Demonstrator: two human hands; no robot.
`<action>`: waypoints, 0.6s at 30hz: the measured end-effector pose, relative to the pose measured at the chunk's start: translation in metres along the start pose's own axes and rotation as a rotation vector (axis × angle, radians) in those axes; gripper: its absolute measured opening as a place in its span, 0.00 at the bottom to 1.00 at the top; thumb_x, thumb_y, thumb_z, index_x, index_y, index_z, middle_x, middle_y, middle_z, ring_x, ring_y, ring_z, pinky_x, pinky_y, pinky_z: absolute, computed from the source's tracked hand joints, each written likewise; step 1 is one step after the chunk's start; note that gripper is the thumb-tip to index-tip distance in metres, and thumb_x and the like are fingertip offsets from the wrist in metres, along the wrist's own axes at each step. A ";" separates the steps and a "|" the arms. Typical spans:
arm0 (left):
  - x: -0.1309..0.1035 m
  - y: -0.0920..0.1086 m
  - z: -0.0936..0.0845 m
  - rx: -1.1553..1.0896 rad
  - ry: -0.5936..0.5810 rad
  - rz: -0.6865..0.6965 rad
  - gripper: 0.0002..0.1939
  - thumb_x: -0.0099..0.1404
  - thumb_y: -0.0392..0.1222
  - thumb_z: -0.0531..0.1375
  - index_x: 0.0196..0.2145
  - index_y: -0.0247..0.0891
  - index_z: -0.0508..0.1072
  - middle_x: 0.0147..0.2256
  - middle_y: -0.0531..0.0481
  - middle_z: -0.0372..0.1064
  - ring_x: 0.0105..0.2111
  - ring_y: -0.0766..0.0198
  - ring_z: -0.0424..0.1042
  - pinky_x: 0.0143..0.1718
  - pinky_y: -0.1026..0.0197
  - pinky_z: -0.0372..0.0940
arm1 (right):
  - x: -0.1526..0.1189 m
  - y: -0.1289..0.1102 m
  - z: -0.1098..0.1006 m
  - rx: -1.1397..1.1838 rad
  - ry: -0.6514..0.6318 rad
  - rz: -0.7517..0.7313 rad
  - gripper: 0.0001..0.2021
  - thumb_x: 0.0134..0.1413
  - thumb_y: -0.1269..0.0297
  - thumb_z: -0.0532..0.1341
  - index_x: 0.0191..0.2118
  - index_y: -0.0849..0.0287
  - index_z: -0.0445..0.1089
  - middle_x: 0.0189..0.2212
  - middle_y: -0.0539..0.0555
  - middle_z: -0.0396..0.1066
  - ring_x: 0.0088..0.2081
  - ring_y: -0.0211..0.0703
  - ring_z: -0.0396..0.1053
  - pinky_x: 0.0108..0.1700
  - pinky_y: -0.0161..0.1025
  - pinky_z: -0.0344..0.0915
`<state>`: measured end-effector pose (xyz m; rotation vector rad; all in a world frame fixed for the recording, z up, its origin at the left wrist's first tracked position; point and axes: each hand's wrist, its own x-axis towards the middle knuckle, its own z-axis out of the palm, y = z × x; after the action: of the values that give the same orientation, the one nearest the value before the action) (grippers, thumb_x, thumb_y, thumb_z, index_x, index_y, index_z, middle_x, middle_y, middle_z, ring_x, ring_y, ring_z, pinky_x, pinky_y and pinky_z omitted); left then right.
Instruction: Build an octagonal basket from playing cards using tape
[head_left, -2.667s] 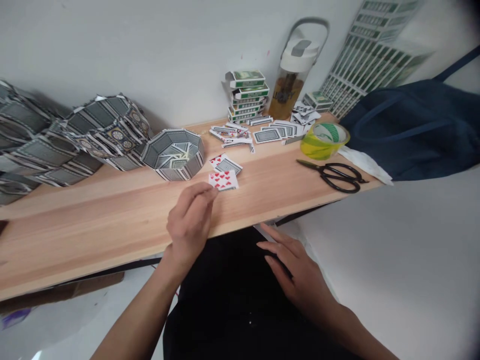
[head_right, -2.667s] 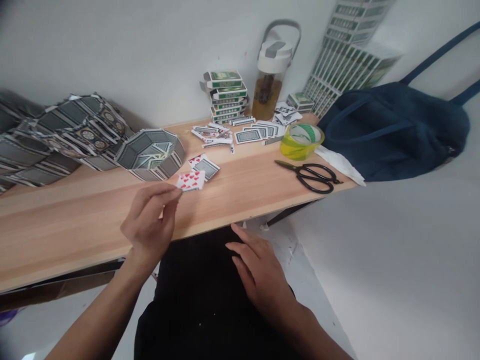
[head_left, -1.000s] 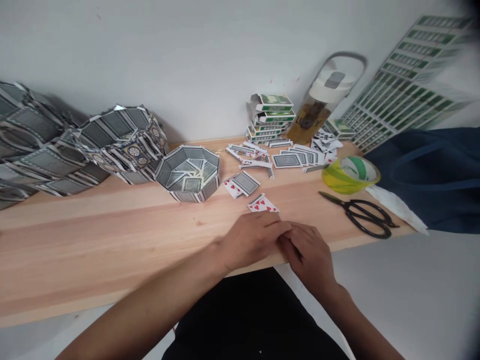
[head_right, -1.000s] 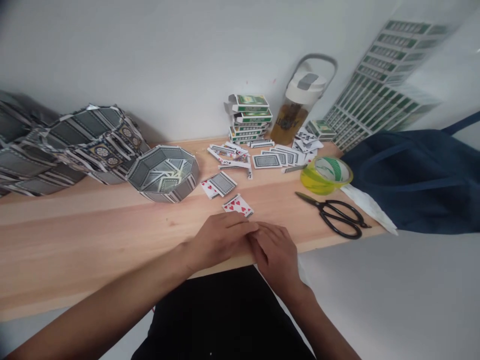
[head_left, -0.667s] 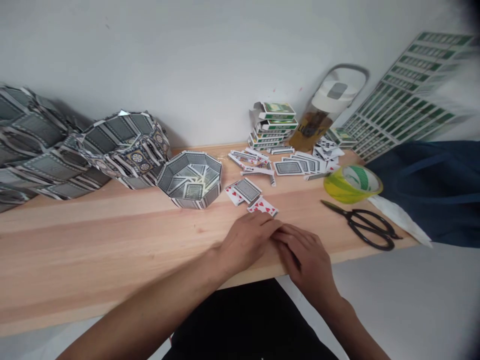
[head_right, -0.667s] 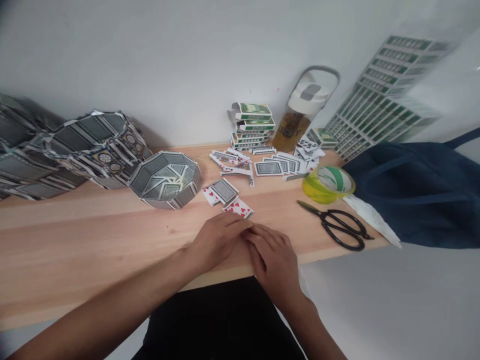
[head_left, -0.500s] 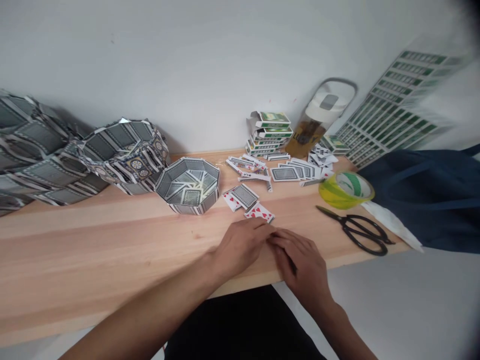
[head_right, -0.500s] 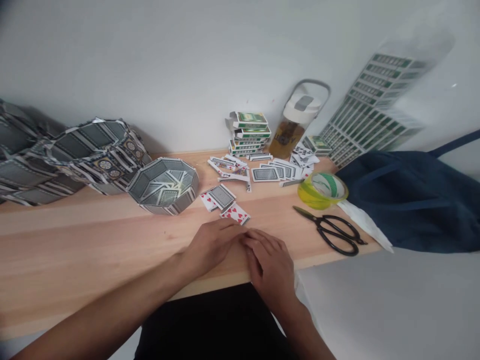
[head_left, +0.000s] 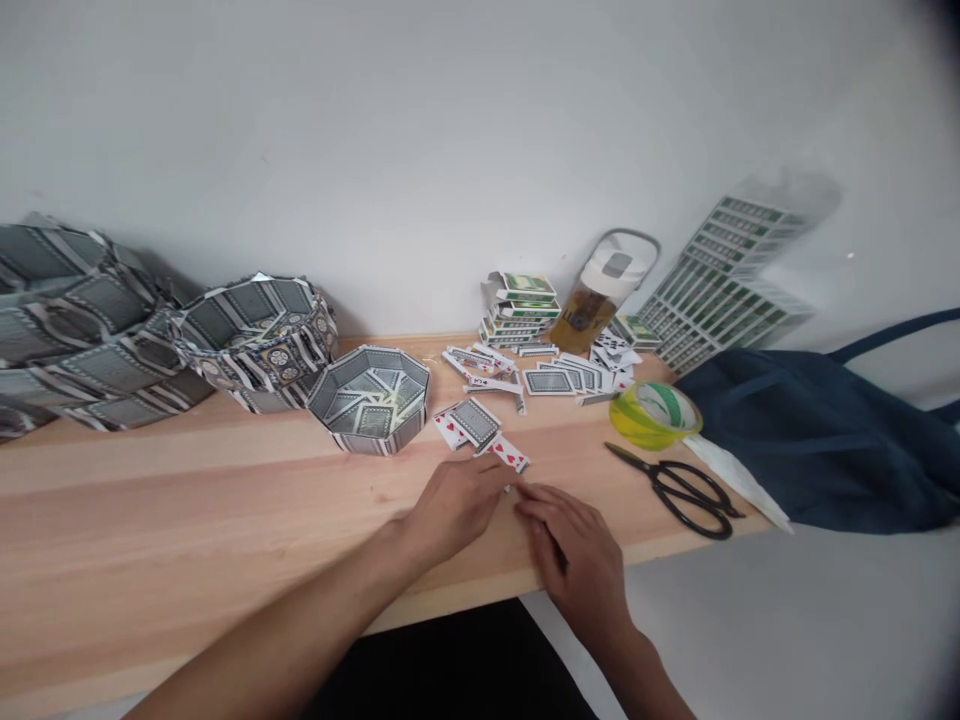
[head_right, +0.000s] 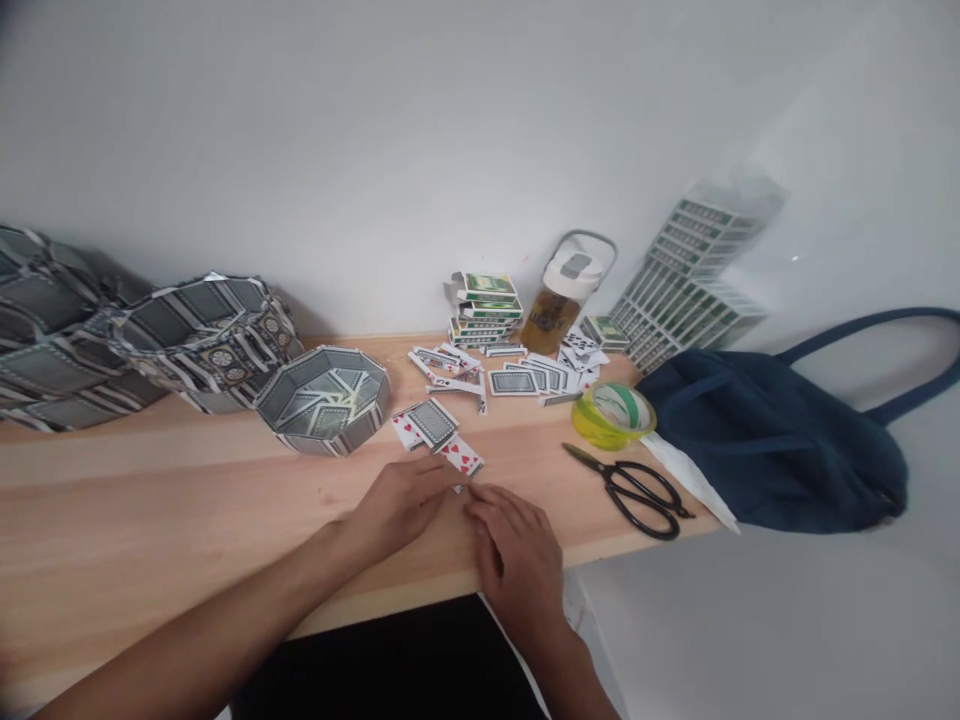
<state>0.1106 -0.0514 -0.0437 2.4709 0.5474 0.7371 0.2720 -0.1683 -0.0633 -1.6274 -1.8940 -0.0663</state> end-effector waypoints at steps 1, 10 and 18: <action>0.000 0.000 0.000 0.006 0.009 0.001 0.15 0.66 0.29 0.50 0.41 0.39 0.74 0.38 0.47 0.74 0.39 0.62 0.72 0.40 0.62 0.66 | 0.000 0.000 0.000 0.003 0.000 -0.003 0.12 0.58 0.74 0.54 0.45 0.55 0.69 0.50 0.53 0.73 0.53 0.45 0.67 0.53 0.44 0.58; 0.000 -0.001 0.002 -0.009 0.043 0.009 0.16 0.65 0.28 0.51 0.43 0.40 0.75 0.36 0.47 0.74 0.38 0.62 0.72 0.40 0.61 0.66 | 0.000 0.001 0.001 0.029 -0.012 0.019 0.12 0.59 0.73 0.54 0.46 0.54 0.69 0.50 0.53 0.73 0.54 0.46 0.66 0.53 0.45 0.60; -0.003 -0.001 0.005 0.014 0.040 0.012 0.15 0.63 0.27 0.52 0.40 0.39 0.75 0.35 0.49 0.74 0.35 0.62 0.72 0.36 0.63 0.64 | 0.003 0.003 -0.006 0.271 0.033 0.239 0.10 0.62 0.65 0.53 0.44 0.55 0.70 0.44 0.54 0.75 0.48 0.44 0.71 0.50 0.41 0.66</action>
<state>0.1112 -0.0534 -0.0488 2.4788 0.5552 0.7918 0.2776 -0.1677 -0.0582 -1.6378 -1.5926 0.2511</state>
